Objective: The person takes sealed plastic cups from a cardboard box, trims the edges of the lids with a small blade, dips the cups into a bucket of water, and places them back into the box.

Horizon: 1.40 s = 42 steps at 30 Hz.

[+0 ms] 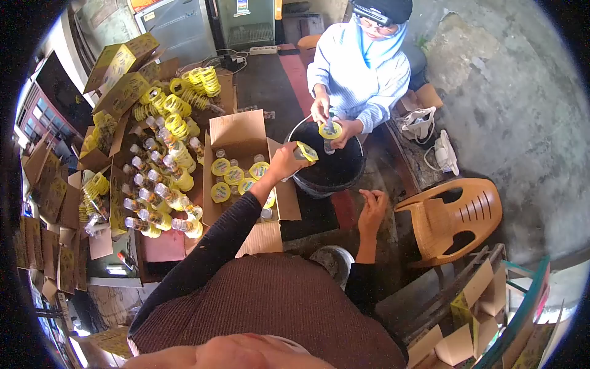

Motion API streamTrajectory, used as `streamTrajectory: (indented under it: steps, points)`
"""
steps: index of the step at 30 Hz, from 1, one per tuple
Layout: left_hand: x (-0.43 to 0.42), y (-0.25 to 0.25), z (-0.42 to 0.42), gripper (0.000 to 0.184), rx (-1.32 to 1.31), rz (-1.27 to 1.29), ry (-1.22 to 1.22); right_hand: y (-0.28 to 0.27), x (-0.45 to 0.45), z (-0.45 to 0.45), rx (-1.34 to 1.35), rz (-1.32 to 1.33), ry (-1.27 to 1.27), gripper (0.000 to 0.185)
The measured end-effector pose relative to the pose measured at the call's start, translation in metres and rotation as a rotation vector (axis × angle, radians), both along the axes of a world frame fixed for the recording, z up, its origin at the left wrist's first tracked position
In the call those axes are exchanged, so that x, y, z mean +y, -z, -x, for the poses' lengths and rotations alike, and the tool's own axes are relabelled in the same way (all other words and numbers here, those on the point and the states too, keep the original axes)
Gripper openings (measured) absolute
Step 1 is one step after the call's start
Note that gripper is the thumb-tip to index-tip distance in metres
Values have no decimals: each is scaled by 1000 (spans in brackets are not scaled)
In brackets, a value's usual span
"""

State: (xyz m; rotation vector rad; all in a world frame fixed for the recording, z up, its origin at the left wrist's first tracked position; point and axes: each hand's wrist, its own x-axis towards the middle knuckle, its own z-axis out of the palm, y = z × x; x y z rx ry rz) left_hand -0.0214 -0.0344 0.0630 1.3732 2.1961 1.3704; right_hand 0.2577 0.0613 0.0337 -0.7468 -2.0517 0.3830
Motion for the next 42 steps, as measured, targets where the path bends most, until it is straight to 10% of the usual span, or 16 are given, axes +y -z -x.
streamTrajectory:
  steps: [9, 42]
  points:
    - [18, 35, -3, 76, 395, 548, 5, 17, -21, -7, -8, 61, -13, 26]
    - [-40, 25, 1, 43, 435, 43, 63, 44, -32, -1, -18, 116, -48, 13]
